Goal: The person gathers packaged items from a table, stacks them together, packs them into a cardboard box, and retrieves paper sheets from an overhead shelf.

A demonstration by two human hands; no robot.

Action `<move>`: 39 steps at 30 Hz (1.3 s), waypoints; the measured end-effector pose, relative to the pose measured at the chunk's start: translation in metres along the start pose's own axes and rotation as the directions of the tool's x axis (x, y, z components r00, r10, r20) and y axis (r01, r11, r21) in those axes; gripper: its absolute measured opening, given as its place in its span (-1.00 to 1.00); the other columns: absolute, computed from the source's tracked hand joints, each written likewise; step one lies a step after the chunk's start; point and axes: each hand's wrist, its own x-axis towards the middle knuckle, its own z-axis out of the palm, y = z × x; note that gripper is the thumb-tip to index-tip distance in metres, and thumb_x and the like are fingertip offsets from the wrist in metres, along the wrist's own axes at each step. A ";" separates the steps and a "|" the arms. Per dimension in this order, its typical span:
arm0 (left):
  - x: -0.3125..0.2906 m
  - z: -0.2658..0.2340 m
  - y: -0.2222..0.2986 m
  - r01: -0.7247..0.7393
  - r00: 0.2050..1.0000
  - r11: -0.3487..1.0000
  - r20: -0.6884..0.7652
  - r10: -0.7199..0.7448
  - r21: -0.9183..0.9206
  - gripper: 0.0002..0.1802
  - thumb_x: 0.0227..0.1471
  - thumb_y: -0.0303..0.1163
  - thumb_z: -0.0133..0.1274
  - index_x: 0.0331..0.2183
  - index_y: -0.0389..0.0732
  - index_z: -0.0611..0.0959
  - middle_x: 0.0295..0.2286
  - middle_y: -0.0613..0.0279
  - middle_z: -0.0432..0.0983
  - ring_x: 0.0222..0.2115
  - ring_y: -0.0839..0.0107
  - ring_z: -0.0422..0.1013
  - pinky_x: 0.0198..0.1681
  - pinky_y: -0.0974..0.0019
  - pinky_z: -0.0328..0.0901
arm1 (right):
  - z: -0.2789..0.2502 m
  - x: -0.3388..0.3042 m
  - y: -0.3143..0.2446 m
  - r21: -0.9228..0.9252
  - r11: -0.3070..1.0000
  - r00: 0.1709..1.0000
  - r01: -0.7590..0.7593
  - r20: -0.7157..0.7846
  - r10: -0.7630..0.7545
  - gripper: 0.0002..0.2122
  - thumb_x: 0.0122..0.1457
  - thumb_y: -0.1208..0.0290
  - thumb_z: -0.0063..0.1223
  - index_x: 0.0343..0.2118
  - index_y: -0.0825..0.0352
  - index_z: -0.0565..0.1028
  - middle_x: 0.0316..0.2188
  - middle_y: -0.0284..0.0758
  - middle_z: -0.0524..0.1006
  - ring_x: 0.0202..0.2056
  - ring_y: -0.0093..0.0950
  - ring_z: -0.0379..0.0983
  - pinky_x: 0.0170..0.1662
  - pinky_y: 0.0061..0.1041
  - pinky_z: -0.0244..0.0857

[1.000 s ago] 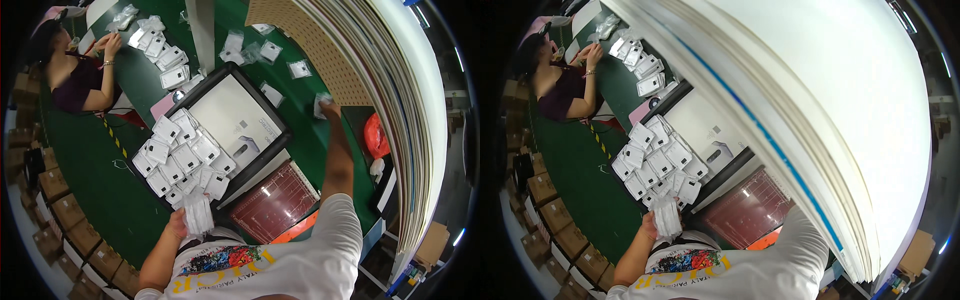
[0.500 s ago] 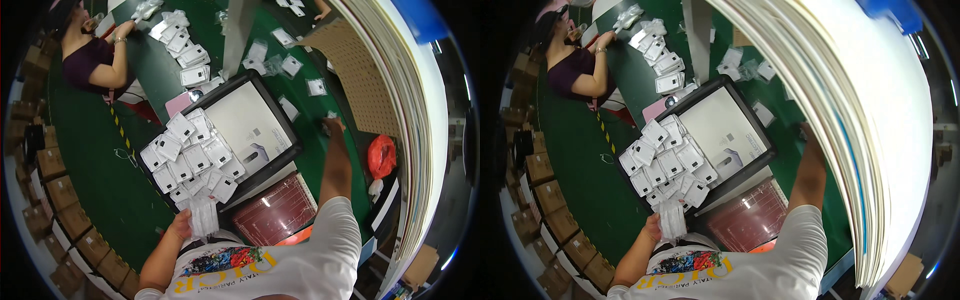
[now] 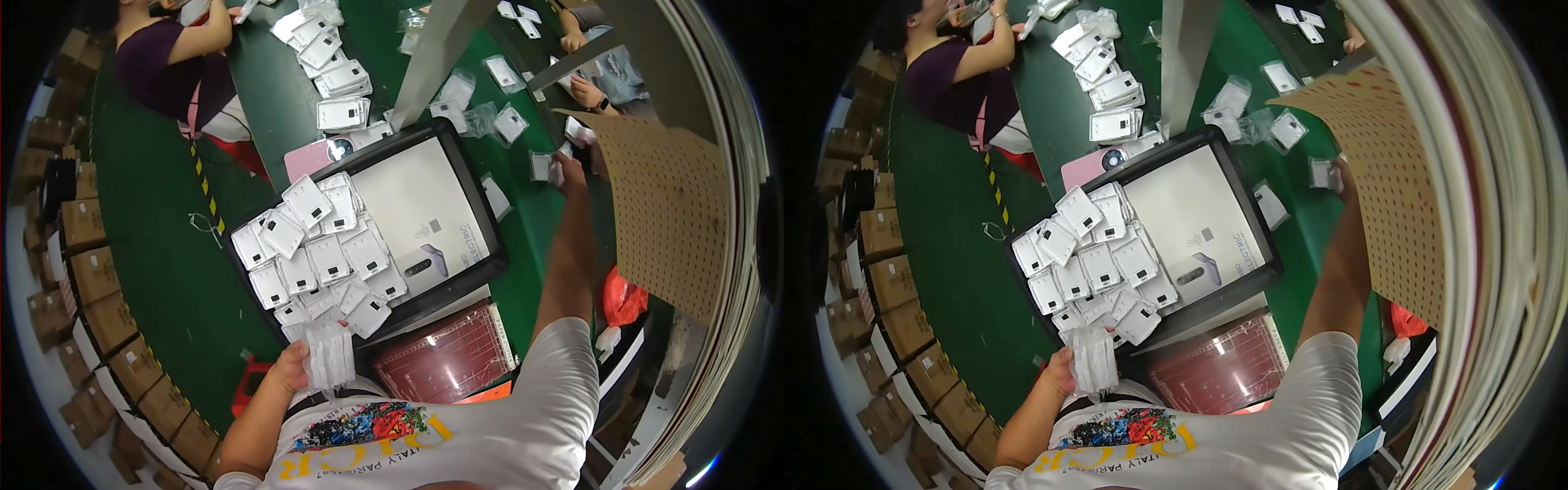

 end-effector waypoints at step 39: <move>0.009 0.012 -0.003 0.076 0.997 0.997 0.024 -0.076 -0.010 0.11 -0.30 -0.15 0.38 0.25 -0.23 0.21 0.00 0.10 0.45 -0.02 0.15 0.44 0.09 0.00 0.32 | 0.093 -0.015 -0.077 -0.609 -0.295 0.453 0.736 0.768 -0.453 -0.60 -0.04 0.63 0.04 -0.06 0.29 0.40 0.03 -0.25 0.41 0.17 -0.28 0.26 0.25 -0.23 0.09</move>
